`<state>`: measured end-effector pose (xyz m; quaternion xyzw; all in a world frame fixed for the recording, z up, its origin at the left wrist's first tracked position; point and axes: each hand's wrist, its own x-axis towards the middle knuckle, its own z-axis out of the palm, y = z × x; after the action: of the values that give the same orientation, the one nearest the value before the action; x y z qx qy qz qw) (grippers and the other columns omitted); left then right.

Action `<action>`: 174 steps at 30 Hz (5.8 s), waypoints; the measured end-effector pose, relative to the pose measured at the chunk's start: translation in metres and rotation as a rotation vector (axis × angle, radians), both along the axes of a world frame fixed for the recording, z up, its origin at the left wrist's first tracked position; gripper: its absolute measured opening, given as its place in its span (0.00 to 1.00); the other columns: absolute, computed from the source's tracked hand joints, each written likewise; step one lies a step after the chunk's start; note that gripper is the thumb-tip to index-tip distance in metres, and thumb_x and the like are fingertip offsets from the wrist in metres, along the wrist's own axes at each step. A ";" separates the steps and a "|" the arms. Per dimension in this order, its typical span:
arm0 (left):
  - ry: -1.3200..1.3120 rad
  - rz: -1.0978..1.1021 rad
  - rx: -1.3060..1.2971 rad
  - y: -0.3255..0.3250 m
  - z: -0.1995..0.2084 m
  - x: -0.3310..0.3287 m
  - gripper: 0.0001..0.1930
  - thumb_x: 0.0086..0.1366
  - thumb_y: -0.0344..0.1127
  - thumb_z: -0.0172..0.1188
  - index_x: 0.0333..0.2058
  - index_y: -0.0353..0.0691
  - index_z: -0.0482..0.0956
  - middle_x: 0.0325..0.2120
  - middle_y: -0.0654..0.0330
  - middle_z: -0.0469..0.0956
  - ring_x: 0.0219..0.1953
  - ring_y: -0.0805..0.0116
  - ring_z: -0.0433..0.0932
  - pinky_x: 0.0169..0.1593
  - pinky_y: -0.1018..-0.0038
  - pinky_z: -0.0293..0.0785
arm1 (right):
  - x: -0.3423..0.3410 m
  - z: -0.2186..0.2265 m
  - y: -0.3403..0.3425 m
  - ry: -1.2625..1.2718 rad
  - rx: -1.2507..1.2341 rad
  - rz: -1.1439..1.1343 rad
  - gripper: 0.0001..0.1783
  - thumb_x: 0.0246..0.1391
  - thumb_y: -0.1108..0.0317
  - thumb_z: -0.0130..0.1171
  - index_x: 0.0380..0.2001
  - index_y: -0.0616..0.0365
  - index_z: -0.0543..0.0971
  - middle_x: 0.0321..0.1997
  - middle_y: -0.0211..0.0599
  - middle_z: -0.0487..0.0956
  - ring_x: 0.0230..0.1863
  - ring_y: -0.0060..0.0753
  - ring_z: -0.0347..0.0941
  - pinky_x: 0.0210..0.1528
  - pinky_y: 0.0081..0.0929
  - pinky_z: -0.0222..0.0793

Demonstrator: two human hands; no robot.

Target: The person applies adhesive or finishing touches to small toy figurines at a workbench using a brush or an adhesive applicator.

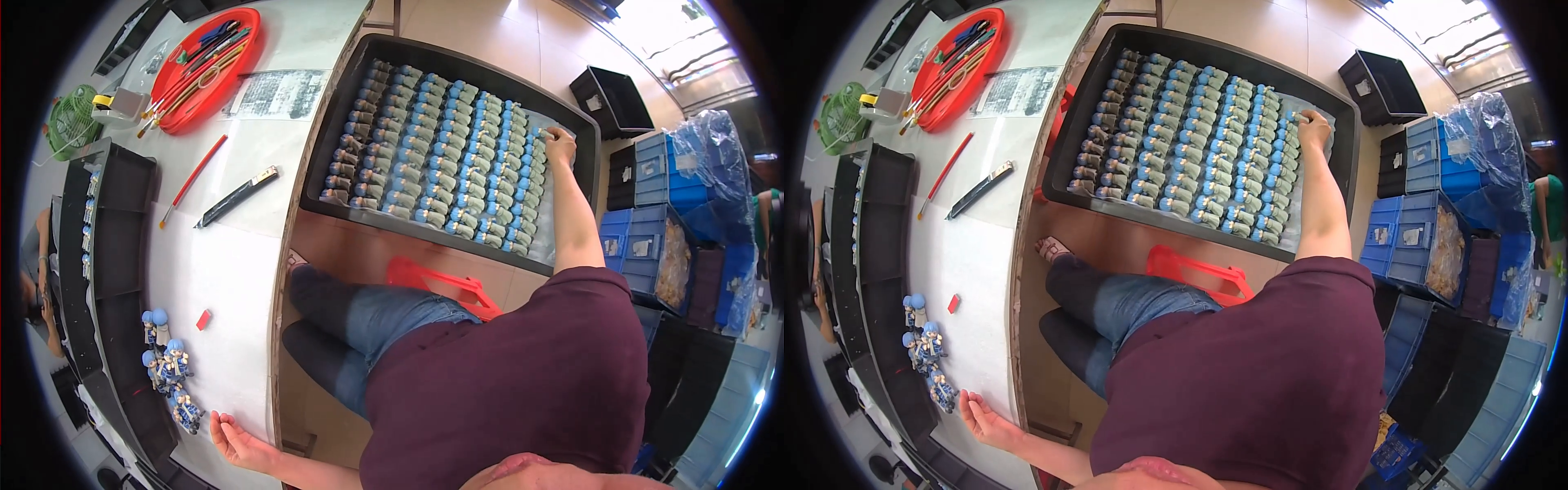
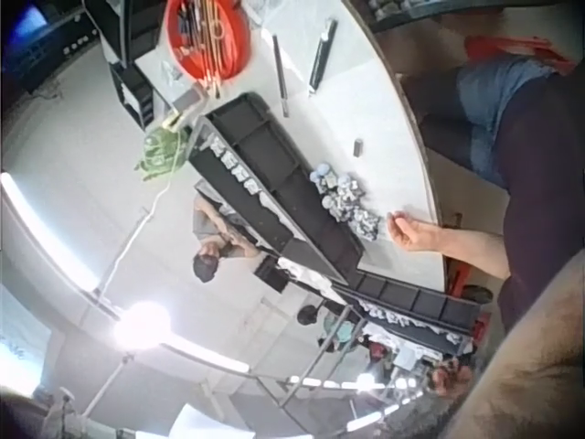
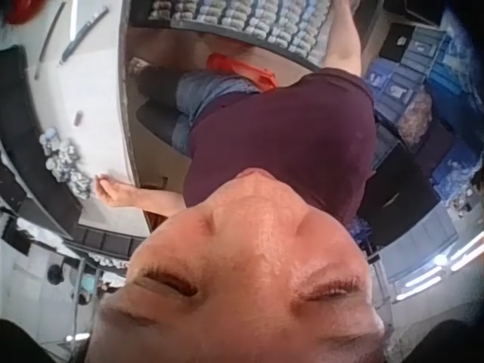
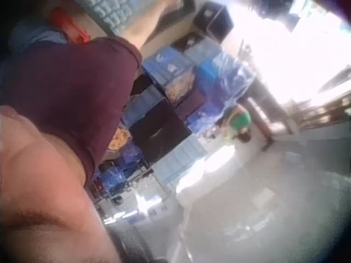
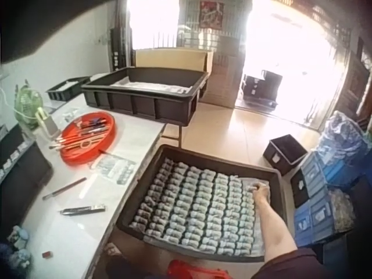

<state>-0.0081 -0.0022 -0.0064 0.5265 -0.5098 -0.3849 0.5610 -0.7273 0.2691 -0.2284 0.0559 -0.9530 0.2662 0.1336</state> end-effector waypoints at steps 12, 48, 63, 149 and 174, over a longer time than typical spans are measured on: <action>-0.010 0.071 -0.011 0.000 0.000 0.004 0.12 0.61 0.23 0.49 0.44 0.27 0.71 0.43 0.53 0.72 0.42 0.69 0.72 0.49 0.77 0.69 | -0.037 -0.034 -0.024 -0.155 0.182 0.094 0.15 0.47 0.60 0.49 0.35 0.54 0.77 0.38 0.45 0.78 0.43 0.44 0.74 0.45 0.32 0.68; -0.304 -0.016 -0.066 -0.025 0.024 0.023 0.21 0.61 0.25 0.53 0.53 0.34 0.63 0.42 0.54 0.71 0.42 0.66 0.72 0.44 0.74 0.70 | 0.542 0.232 -0.308 -0.635 -1.085 1.927 0.16 0.38 0.80 0.50 0.36 0.62 0.72 0.34 0.46 0.74 0.38 0.47 0.72 0.40 0.37 0.68; 0.349 -0.171 0.000 0.002 0.006 -0.011 0.26 0.60 0.24 0.55 0.57 0.33 0.60 0.44 0.58 0.70 0.42 0.73 0.72 0.45 0.77 0.71 | 0.556 0.232 -0.300 -0.879 -0.676 2.110 0.13 0.49 0.74 0.57 0.40 0.65 0.73 0.37 0.42 0.76 0.37 0.30 0.74 0.37 0.25 0.72; 0.219 -0.162 -0.037 0.002 0.003 -0.023 0.13 0.53 0.23 0.62 0.38 0.31 0.73 0.34 0.58 0.74 0.35 0.74 0.76 0.38 0.81 0.75 | 0.474 0.244 -0.346 -1.019 -0.554 1.578 0.16 0.50 0.70 0.59 0.43 0.62 0.73 0.34 0.36 0.77 0.35 0.26 0.75 0.39 0.23 0.71; 0.072 -0.203 -0.086 0.002 0.001 -0.023 0.16 0.48 0.20 0.65 0.37 0.31 0.76 0.35 0.59 0.74 0.36 0.72 0.77 0.42 0.78 0.76 | 0.532 0.238 -0.306 -1.155 -0.703 1.604 0.12 0.46 0.77 0.62 0.37 0.67 0.77 0.30 0.36 0.79 0.31 0.18 0.72 0.36 0.15 0.68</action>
<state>-0.0307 -0.0006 -0.0050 0.4335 -0.5560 -0.4361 0.5593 -0.1950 -0.0372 0.0093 0.4936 -0.4247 0.5247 -0.5484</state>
